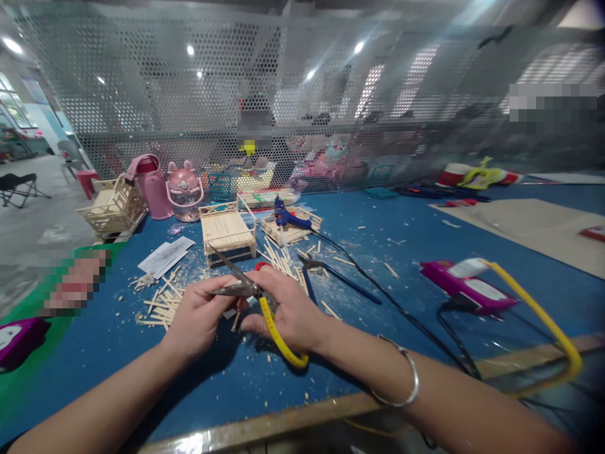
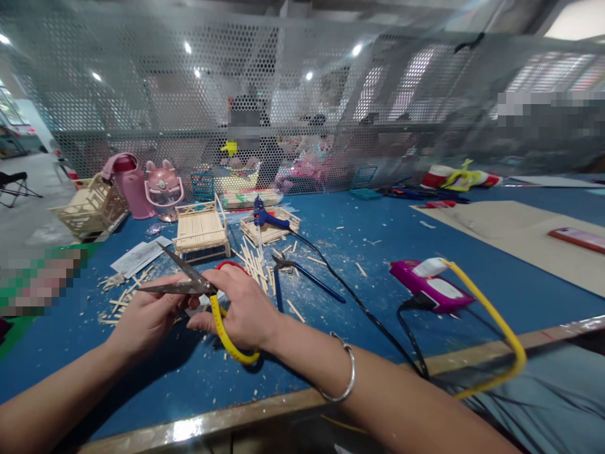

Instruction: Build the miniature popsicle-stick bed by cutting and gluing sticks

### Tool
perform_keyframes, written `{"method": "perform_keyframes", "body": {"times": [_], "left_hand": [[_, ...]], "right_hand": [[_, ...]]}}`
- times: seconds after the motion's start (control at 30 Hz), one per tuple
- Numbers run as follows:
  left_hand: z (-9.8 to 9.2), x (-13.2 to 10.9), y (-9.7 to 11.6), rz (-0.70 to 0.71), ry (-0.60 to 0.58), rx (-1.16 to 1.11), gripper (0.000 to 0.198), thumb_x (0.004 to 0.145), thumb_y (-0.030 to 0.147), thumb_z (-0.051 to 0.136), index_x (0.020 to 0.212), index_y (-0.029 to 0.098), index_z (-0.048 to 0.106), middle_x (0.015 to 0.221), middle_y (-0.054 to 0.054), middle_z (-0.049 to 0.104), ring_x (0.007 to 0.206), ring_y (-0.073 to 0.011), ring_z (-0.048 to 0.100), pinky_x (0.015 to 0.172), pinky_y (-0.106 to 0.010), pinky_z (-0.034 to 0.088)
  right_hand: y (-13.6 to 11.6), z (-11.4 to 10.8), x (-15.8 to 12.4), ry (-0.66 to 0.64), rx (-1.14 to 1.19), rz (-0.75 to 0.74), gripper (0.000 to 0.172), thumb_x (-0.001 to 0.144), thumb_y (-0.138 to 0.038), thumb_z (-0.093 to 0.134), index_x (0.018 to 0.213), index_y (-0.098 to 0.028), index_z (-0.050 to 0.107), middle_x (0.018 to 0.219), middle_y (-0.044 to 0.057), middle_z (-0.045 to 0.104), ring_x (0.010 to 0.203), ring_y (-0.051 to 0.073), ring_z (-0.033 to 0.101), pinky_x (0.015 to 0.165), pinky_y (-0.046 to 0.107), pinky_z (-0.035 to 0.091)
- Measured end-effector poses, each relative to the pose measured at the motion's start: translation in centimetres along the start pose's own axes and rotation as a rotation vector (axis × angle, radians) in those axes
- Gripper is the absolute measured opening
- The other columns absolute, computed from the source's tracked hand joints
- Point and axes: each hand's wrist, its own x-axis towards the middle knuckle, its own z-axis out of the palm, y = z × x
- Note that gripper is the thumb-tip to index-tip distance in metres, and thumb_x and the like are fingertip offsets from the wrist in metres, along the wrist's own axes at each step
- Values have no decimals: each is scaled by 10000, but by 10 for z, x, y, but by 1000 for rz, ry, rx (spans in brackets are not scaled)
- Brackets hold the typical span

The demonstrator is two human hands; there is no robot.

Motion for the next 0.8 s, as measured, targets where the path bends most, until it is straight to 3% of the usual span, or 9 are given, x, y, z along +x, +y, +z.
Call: {"method": "perform_keyframes", "body": {"times": [0.23,0.8], "left_hand": [[-2,0,-9,-16,45,-105,265,742,401,652,842,166,724,697,-41,660,614,-127,553,585,-237,431],[-1,2,-11,-93,124,-189,285,686,403,708,819,153,732,674,-40,671,603,-122,564,594,-229,439]], "right_hand": [[0,0,0,21,-8,-3,520,747,-621,532,987,-163,586,786,55,575,705,176,487,653,316,405],[8,2,-3,49,-83,17,382,760,-478,608,969,-159,601,826,71,629,737,174,554,676,299,453]]}}
